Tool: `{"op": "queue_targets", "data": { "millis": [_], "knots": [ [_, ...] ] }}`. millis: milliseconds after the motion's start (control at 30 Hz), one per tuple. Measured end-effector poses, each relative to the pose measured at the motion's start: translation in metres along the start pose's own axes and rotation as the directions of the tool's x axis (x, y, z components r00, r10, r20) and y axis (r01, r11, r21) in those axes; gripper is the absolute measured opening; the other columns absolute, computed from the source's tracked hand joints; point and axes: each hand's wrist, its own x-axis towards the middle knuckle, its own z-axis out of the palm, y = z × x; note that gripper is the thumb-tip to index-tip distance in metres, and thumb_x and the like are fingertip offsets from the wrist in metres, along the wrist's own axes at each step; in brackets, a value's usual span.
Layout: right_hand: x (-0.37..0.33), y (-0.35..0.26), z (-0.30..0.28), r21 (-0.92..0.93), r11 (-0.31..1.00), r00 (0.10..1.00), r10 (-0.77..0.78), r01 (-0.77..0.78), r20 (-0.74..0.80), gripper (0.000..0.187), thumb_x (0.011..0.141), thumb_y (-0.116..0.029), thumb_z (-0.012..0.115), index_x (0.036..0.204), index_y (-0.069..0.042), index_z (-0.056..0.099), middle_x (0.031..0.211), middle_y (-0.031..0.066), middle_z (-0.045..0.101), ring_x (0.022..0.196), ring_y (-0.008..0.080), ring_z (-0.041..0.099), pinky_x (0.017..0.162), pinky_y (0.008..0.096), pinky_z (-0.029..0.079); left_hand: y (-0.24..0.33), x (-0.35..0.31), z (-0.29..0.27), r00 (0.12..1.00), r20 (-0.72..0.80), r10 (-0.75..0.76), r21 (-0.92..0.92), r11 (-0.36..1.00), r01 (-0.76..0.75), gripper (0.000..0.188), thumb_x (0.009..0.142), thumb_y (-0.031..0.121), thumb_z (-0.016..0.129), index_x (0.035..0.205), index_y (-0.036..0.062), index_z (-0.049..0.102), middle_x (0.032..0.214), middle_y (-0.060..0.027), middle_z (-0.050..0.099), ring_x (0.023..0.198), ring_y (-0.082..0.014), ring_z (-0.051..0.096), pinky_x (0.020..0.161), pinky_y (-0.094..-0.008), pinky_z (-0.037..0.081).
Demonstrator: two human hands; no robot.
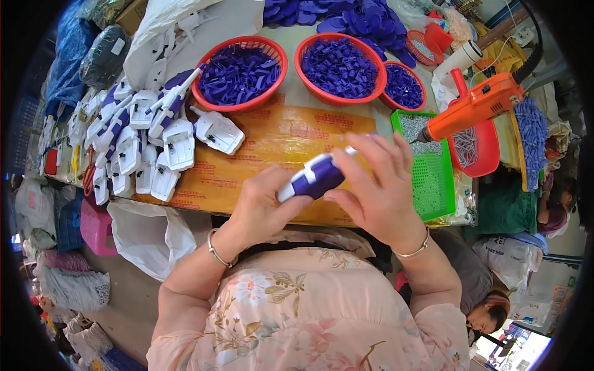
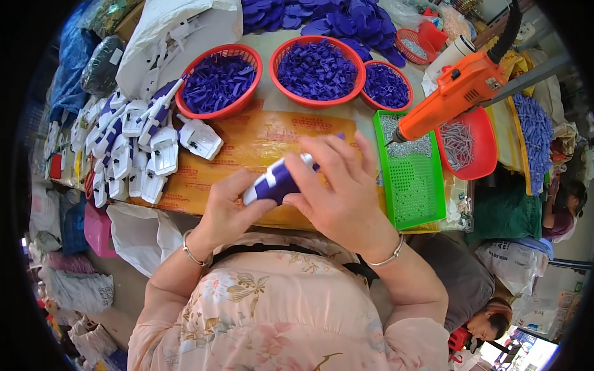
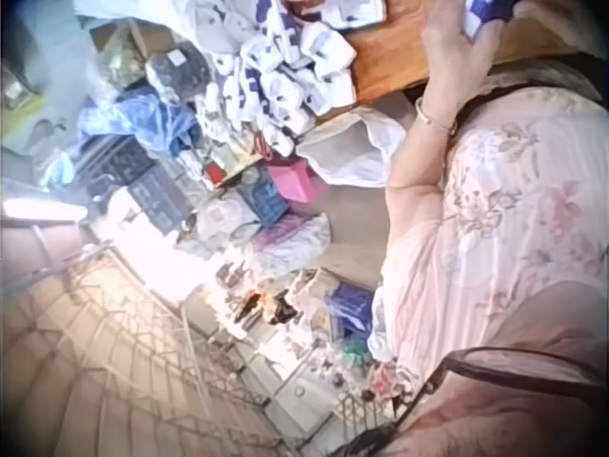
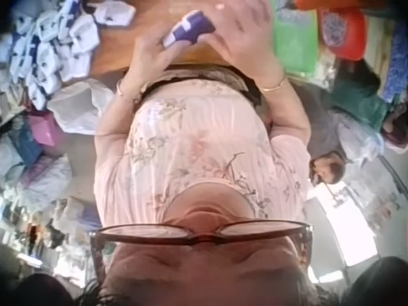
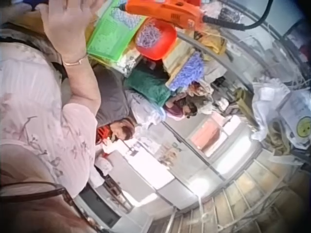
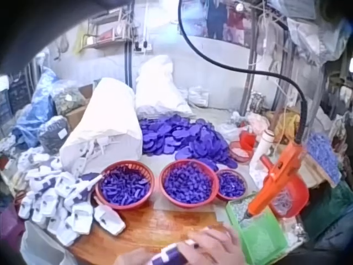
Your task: Assembling plastic components, internal circuit boards, and casing of toy walkie-talkies using hands and an electric screwdriver.
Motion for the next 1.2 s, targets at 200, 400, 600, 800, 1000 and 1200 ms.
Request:
{"op": "queue_targets", "data": {
  "millis": [200, 400, 600, 800, 1000, 1200],
  "knots": [
    [-0.047, -0.007, 0.045, 0.758, 0.163, 0.696, 0.550, -0.631, 0.461, 0.019, 0.086, -0.016, 0.066, 0.091, -0.001, 0.056, 0.073, 0.0002, 0.056, 0.063, 0.0091, 0.052, 0.056, 0.0222, 0.041, -0.006, 0.017, 0.014, 0.901, 0.236, -0.365, -0.921, 0.211, 0.327, 0.030, 0.089, 0.022, 0.058, 0.108, -0.0017, 0.061, 0.094, -0.0073, 0.066, 0.083, -0.0150, 0.062, 0.075, -0.0293, 0.051],
    [-0.041, -0.014, 0.062, 0.724, -0.290, 0.572, 0.460, -0.626, 0.679, 0.021, 0.090, -0.024, 0.063, 0.086, -0.004, 0.057, 0.071, -0.0002, 0.057, 0.056, 0.0047, 0.050, 0.050, 0.0192, 0.040, -0.014, 0.014, 0.028, 0.830, 0.213, -0.515, -0.926, 0.164, 0.340, 0.028, 0.091, 0.031, 0.058, 0.096, 0.0044, 0.064, 0.087, -0.0036, 0.065, 0.073, -0.0103, 0.058, 0.062, -0.0243, 0.043],
    [-0.043, -0.018, 0.065, 0.679, -0.305, 0.524, 0.456, -0.668, 0.719, 0.025, 0.091, -0.026, 0.060, 0.088, -0.002, 0.059, 0.072, 0.0024, 0.059, 0.052, 0.0057, 0.050, 0.045, 0.0193, 0.039, -0.012, 0.012, 0.036, 0.844, 0.191, -0.501, -0.887, 0.280, 0.366, 0.032, 0.093, 0.033, 0.055, 0.096, 0.0027, 0.064, 0.083, -0.0055, 0.066, 0.069, -0.0111, 0.059, 0.059, -0.0247, 0.047],
    [-0.042, -0.009, 0.060, 0.641, -0.535, 0.472, 0.434, -0.550, 0.767, 0.033, 0.091, -0.034, 0.060, 0.083, -0.002, 0.062, 0.069, 0.0025, 0.059, 0.053, 0.0074, 0.050, 0.042, 0.0198, 0.039, -0.001, 0.014, 0.033, 0.824, 0.331, -0.460, -0.900, 0.110, 0.422, 0.037, 0.094, 0.034, 0.051, 0.099, -0.0015, 0.063, 0.086, -0.0113, 0.066, 0.069, -0.0178, 0.065, 0.060, -0.0260, 0.055],
    [-0.026, -0.013, 0.050, 0.654, -0.524, 0.448, 0.478, -0.545, 0.756, 0.033, 0.090, -0.036, 0.060, 0.082, -0.004, 0.062, 0.066, 0.0012, 0.057, 0.052, 0.0065, 0.049, 0.042, 0.0194, 0.037, 0.011, 0.017, 0.027, 0.855, 0.310, -0.417, -0.918, 0.102, 0.383, 0.039, 0.096, 0.033, 0.050, 0.105, -0.0032, 0.060, 0.090, -0.0129, 0.067, 0.074, -0.0200, 0.067, 0.064, -0.0274, 0.058],
    [-0.032, -0.017, 0.042, 0.669, -0.170, 0.528, 0.489, -0.723, 0.695, 0.021, 0.090, -0.023, 0.055, 0.089, -0.004, 0.063, 0.069, 0.0004, 0.061, 0.052, 0.0046, 0.049, 0.044, 0.0195, 0.034, 0.005, 0.011, 0.038, 0.895, 0.098, -0.435, -0.839, 0.448, 0.309, 0.017, 0.088, 0.014, 0.063, 0.091, -0.0022, 0.066, 0.080, -0.0045, 0.066, 0.069, -0.0102, 0.061, 0.060, -0.0240, 0.051]
  ]
}}
